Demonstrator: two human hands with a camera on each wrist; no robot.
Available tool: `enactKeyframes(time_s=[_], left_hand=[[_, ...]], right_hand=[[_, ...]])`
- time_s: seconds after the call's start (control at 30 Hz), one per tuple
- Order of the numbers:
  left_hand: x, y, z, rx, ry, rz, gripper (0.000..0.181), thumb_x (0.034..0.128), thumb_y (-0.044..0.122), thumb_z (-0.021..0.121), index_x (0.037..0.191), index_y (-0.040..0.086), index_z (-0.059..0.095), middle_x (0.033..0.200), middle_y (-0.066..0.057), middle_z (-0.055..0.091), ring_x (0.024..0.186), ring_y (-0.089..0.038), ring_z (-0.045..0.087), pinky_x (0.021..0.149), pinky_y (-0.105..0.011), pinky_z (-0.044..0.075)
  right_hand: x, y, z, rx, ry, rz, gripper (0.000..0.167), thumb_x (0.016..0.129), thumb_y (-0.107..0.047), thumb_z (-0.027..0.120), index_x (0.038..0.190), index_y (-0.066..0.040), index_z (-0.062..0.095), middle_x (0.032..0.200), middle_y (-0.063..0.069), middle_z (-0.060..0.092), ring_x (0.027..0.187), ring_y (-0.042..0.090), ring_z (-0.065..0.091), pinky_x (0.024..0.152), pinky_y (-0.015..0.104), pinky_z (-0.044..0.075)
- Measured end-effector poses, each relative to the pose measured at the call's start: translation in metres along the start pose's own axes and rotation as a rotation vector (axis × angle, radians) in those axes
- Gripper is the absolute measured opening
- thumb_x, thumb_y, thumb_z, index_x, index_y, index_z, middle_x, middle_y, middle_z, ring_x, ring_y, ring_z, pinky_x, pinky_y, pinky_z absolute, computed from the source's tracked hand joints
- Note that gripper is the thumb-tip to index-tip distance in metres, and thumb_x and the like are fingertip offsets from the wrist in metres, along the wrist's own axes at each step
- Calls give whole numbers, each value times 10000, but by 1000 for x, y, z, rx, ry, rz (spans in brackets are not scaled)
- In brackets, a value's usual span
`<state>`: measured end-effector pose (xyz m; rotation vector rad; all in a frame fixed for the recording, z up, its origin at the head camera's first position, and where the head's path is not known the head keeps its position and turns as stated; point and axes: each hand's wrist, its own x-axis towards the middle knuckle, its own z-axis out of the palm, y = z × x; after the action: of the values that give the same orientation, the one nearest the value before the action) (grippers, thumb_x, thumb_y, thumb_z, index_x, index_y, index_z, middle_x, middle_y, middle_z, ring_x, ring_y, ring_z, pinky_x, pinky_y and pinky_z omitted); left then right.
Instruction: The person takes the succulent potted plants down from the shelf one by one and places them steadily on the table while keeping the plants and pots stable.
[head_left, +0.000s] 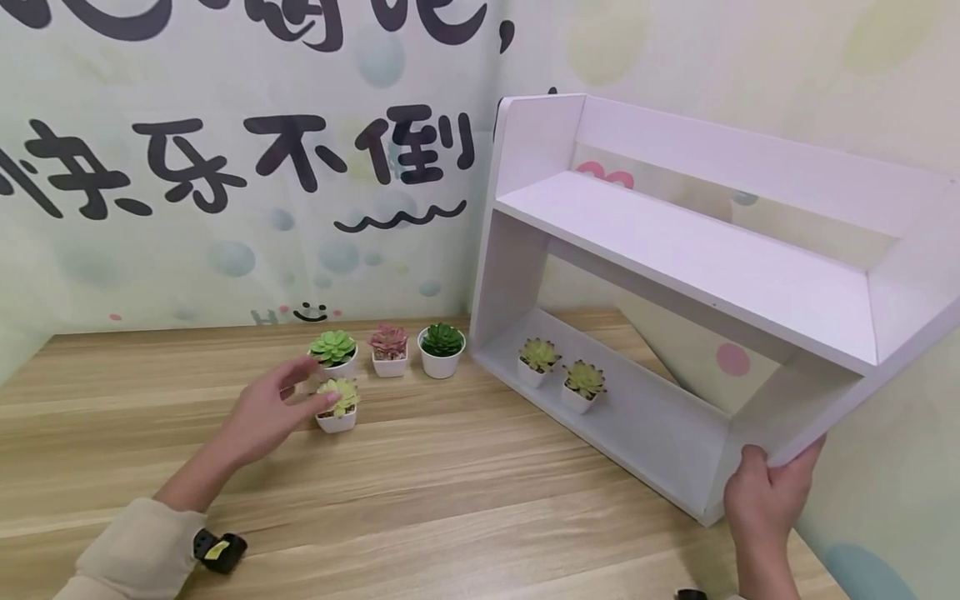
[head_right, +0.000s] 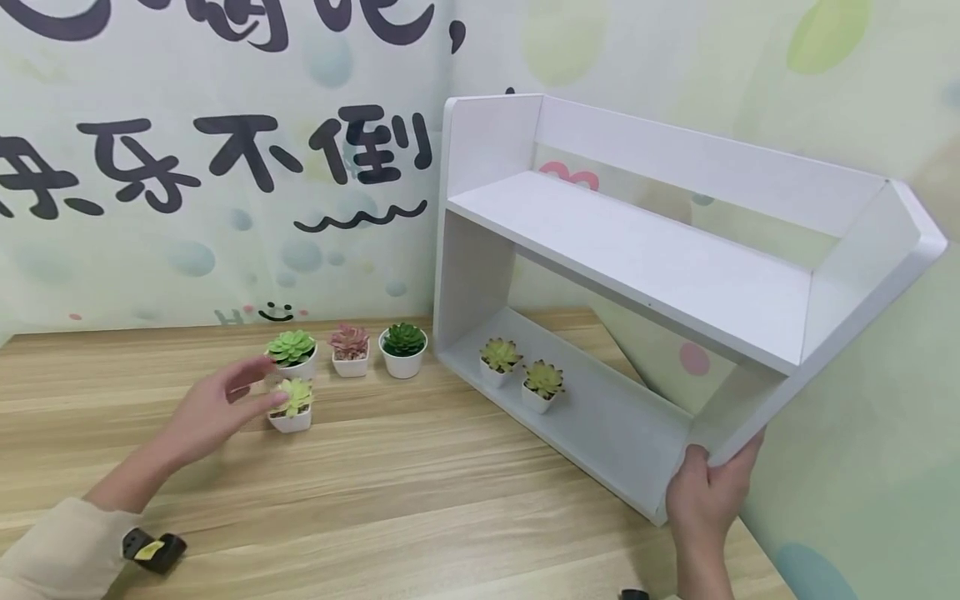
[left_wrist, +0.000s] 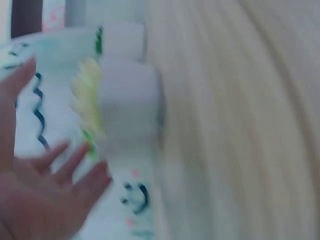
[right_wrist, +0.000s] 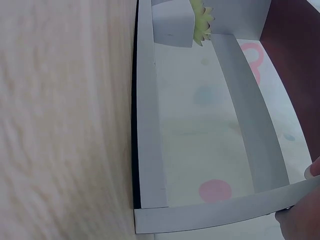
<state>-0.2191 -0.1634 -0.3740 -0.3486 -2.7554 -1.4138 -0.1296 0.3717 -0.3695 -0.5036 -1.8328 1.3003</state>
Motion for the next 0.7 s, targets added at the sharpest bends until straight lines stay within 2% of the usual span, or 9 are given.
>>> enactKeyframes(time_s=[0.13, 0.27, 0.5, 0.7], left_hand=[[-1, 23, 1, 0, 107, -75, 824, 972, 534, 606, 1531, -15, 353, 1561, -282, 397, 1429, -489, 381, 1165, -628, 348], [0, 44, 9, -36, 146, -44, 723, 982, 504, 606, 1491, 19, 438, 1528, -250, 449, 1400, -456, 437, 1154, -607, 375], [9, 71, 41, -54, 113, 99, 431, 969, 249, 688, 1325, 23, 599, 1353, -203, 593, 1224, -406, 619, 1051, -547, 509], [17, 88, 75, -117, 24, 141, 425, 945, 196, 711, 1323, 37, 598, 1345, -159, 626, 1222, -364, 625, 1055, -519, 512]], right_hand=[[0, -1, -1, -6, -14, 22, 750, 946, -35, 352, 1570, -422, 199, 1520, 53, 419, 1377, 166, 391, 1179, 255, 276], [0, -2, -2, -1, -7, 1, 746, 940, -33, 353, 1573, -402, 212, 1510, 65, 424, 1360, 181, 401, 1155, 246, 289], [-1, -2, -1, -7, -6, 25, 752, 937, -39, 354, 1568, -424, 211, 1507, 37, 426, 1352, 160, 397, 1149, 233, 285], [-2, -2, -1, -18, -4, 17, 759, 934, -31, 360, 1567, -424, 214, 1497, 50, 436, 1353, 150, 405, 1146, 217, 284]])
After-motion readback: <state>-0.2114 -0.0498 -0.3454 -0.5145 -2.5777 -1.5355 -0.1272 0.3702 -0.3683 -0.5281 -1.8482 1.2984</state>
